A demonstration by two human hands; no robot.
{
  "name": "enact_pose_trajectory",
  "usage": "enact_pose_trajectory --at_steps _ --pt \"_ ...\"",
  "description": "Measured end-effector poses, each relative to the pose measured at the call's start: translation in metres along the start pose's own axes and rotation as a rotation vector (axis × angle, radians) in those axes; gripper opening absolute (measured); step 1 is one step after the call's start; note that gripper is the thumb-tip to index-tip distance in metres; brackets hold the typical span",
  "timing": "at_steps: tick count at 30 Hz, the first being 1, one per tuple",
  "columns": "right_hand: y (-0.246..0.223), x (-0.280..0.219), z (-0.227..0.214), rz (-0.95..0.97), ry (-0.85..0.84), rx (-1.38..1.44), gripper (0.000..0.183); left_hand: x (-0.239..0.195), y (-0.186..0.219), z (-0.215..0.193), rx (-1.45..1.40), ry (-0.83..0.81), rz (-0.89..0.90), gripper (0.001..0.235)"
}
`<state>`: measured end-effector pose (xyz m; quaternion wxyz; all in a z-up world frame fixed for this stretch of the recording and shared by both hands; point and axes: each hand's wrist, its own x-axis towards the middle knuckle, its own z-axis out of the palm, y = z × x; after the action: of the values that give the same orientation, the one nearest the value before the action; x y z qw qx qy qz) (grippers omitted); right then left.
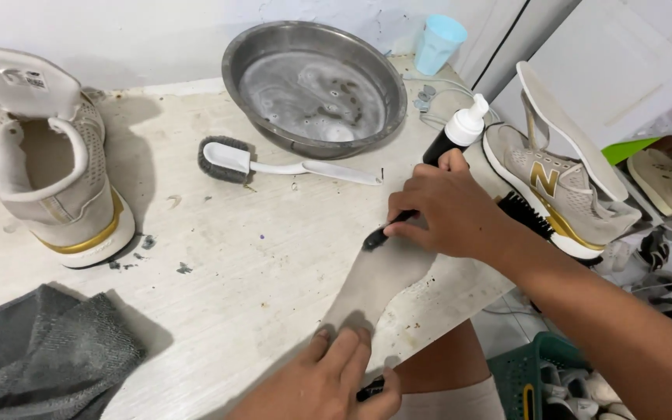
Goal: The person scrubs a shoe insole with a small brush, then uses a larger brush to clean the same insole. They also clean the bristles of the small brush using the larger brush.
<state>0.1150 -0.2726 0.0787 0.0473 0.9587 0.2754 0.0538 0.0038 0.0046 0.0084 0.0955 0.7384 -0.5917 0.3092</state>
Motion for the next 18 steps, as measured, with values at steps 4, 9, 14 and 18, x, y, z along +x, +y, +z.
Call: enact_pose_trajectory --at_steps 4,9,14,18 --pt "0.013 0.0 0.001 0.042 -0.016 0.036 0.021 -0.001 0.001 -0.001 -0.051 -0.043 -0.001 0.021" --pt "0.046 -0.006 -0.001 0.071 -0.003 -0.08 0.022 -0.001 0.001 0.0 -0.028 -0.029 0.003 0.022" --pt "0.016 -0.013 -0.033 0.068 0.261 -0.235 0.027 -0.002 0.001 0.012 -0.009 -0.001 0.021 0.026" --pt "-0.035 -0.017 -0.011 -0.107 0.161 0.122 0.02 -0.001 -0.003 0.008 -0.025 0.001 0.03 0.033"
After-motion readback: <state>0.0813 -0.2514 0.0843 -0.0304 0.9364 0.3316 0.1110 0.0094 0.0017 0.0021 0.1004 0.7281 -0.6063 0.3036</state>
